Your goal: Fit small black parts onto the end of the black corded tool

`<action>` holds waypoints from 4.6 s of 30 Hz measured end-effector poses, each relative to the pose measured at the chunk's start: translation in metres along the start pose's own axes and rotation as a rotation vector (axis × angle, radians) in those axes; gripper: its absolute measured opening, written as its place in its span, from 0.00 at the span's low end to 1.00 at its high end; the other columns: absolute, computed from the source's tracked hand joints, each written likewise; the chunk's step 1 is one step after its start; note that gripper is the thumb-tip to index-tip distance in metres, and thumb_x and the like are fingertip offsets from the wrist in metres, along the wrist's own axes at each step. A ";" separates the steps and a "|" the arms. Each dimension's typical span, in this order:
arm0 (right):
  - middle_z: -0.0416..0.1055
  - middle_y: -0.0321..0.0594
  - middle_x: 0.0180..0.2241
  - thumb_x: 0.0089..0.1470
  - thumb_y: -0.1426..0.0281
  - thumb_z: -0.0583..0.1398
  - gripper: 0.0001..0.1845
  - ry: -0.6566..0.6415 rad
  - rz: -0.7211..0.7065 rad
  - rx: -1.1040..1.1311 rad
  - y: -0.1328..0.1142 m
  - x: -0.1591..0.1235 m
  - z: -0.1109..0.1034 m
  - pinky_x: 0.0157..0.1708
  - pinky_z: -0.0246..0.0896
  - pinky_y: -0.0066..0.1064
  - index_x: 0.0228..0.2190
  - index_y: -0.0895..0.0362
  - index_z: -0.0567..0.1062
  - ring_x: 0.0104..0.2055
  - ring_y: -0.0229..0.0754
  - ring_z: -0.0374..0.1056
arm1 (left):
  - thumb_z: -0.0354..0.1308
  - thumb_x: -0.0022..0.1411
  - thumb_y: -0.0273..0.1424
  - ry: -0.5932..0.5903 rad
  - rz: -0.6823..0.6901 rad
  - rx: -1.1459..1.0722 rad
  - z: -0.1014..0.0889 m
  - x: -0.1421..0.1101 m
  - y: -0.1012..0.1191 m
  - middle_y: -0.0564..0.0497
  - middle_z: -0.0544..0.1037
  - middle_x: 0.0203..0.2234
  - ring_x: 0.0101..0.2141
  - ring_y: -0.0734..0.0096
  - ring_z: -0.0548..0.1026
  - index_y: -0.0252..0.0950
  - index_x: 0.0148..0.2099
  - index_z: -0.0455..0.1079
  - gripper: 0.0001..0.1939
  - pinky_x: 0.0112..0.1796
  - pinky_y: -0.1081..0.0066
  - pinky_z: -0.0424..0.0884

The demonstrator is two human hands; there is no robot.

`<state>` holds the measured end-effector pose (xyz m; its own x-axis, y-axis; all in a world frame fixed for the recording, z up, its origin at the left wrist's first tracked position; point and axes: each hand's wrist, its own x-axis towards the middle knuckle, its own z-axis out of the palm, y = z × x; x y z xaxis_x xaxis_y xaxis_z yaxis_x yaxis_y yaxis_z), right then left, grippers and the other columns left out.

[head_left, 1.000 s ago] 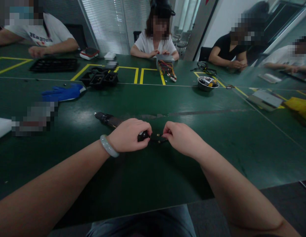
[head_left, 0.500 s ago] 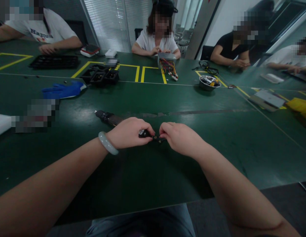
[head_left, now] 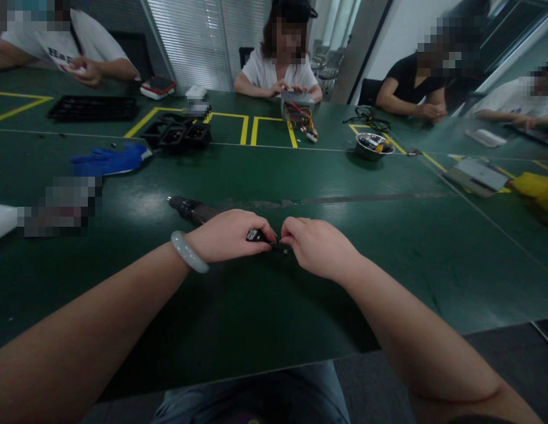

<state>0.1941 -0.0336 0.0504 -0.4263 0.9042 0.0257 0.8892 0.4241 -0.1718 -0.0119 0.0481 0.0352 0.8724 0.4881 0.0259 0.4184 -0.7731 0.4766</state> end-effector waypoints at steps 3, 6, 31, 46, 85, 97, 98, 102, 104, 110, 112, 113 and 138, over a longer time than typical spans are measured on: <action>0.71 0.41 0.35 0.61 0.70 0.53 0.05 0.004 0.011 -0.003 -0.001 0.001 0.001 0.33 0.52 0.30 0.39 0.57 0.68 0.36 0.41 0.67 | 0.57 0.60 0.37 -0.007 -0.003 -0.001 0.000 0.000 0.000 0.56 0.78 0.41 0.42 0.70 0.75 0.44 0.45 0.73 0.11 0.45 0.71 0.66; 0.71 0.41 0.35 0.62 0.70 0.53 0.06 0.005 0.007 0.001 -0.001 0.001 0.001 0.32 0.52 0.30 0.39 0.57 0.68 0.35 0.41 0.66 | 0.57 0.60 0.38 -0.010 -0.001 0.002 -0.001 0.000 0.000 0.55 0.78 0.41 0.42 0.69 0.75 0.43 0.45 0.73 0.11 0.45 0.70 0.66; 0.72 0.42 0.36 0.61 0.70 0.52 0.08 -0.004 0.046 -0.037 -0.002 0.004 0.005 0.34 0.55 0.31 0.40 0.56 0.69 0.37 0.43 0.68 | 0.57 0.60 0.39 -0.024 -0.023 -0.004 -0.003 0.001 0.002 0.55 0.79 0.40 0.41 0.70 0.75 0.43 0.44 0.73 0.12 0.44 0.72 0.67; 0.71 0.40 0.33 0.62 0.70 0.51 0.08 0.044 0.010 -0.025 0.002 0.002 0.005 0.31 0.51 0.31 0.37 0.56 0.69 0.34 0.42 0.66 | 0.56 0.59 0.38 -0.003 -0.015 0.049 -0.001 0.001 0.001 0.54 0.78 0.39 0.40 0.68 0.75 0.42 0.44 0.73 0.12 0.43 0.70 0.67; 0.71 0.39 0.33 0.60 0.72 0.54 0.04 0.012 -0.078 -0.054 -0.003 0.003 0.007 0.33 0.53 0.31 0.37 0.57 0.69 0.35 0.41 0.66 | 0.56 0.62 0.38 -0.064 0.022 0.055 -0.003 0.003 0.004 0.57 0.78 0.40 0.42 0.71 0.74 0.44 0.45 0.73 0.11 0.44 0.72 0.64; 0.74 0.33 0.33 0.56 0.71 0.60 0.04 0.032 0.099 0.317 0.001 0.002 0.005 0.33 0.54 0.27 0.35 0.53 0.76 0.35 0.36 0.67 | 0.55 0.62 0.41 -0.040 -0.002 0.098 -0.002 0.002 0.004 0.55 0.78 0.40 0.42 0.69 0.74 0.43 0.47 0.72 0.14 0.43 0.71 0.64; 0.74 0.33 0.32 0.56 0.71 0.60 0.04 0.036 0.100 0.323 0.000 0.002 0.006 0.33 0.54 0.27 0.34 0.53 0.76 0.34 0.36 0.67 | 0.55 0.62 0.41 -0.043 -0.003 0.092 -0.002 0.002 0.004 0.55 0.78 0.40 0.42 0.69 0.74 0.43 0.47 0.73 0.14 0.43 0.71 0.64; 0.73 0.33 0.32 0.56 0.71 0.60 0.03 0.080 0.107 0.299 -0.003 0.001 0.008 0.33 0.55 0.27 0.34 0.54 0.76 0.34 0.36 0.67 | 0.55 0.62 0.40 -0.059 -0.008 0.050 -0.003 0.002 0.002 0.55 0.78 0.41 0.42 0.69 0.74 0.44 0.47 0.73 0.14 0.43 0.72 0.65; 0.73 0.33 0.32 0.56 0.72 0.60 0.03 0.097 0.109 0.285 -0.003 0.002 0.010 0.33 0.55 0.28 0.34 0.54 0.75 0.34 0.36 0.67 | 0.55 0.62 0.40 -0.069 -0.016 0.026 -0.004 0.003 0.002 0.55 0.78 0.41 0.42 0.69 0.74 0.44 0.46 0.73 0.13 0.43 0.72 0.65; 0.73 0.34 0.32 0.58 0.71 0.59 0.03 0.091 0.143 0.293 -0.001 0.002 0.011 0.32 0.54 0.27 0.34 0.55 0.74 0.34 0.36 0.67 | 0.54 0.62 0.40 -0.088 -0.038 -0.031 -0.004 0.003 0.004 0.55 0.78 0.41 0.42 0.70 0.74 0.43 0.45 0.74 0.13 0.44 0.72 0.65; 0.73 0.35 0.32 0.58 0.71 0.58 0.04 0.090 0.133 0.276 0.000 0.002 0.010 0.32 0.54 0.27 0.34 0.55 0.74 0.34 0.36 0.66 | 0.54 0.62 0.41 -0.093 -0.034 -0.039 -0.004 0.004 0.004 0.55 0.78 0.41 0.42 0.70 0.74 0.43 0.45 0.74 0.13 0.44 0.73 0.65; 0.72 0.35 0.32 0.58 0.71 0.58 0.04 0.088 0.130 0.261 0.000 0.002 0.010 0.32 0.53 0.27 0.34 0.55 0.74 0.34 0.36 0.66 | 0.54 0.62 0.41 -0.095 -0.032 -0.040 -0.004 0.004 0.004 0.55 0.78 0.42 0.42 0.70 0.74 0.43 0.45 0.74 0.14 0.44 0.73 0.65; 0.72 0.37 0.34 0.60 0.71 0.54 0.07 0.070 0.052 0.191 0.003 0.003 0.011 0.33 0.53 0.28 0.37 0.56 0.72 0.36 0.38 0.66 | 0.55 0.60 0.45 -0.077 -0.099 0.016 -0.003 0.003 0.004 0.55 0.78 0.41 0.41 0.68 0.74 0.42 0.45 0.70 0.16 0.41 0.70 0.67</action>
<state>0.1938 -0.0297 0.0391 -0.3619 0.9288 0.0795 0.8591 0.3654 -0.3585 -0.0083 0.0478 0.0401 0.8431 0.5303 -0.0888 0.5070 -0.7292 0.4596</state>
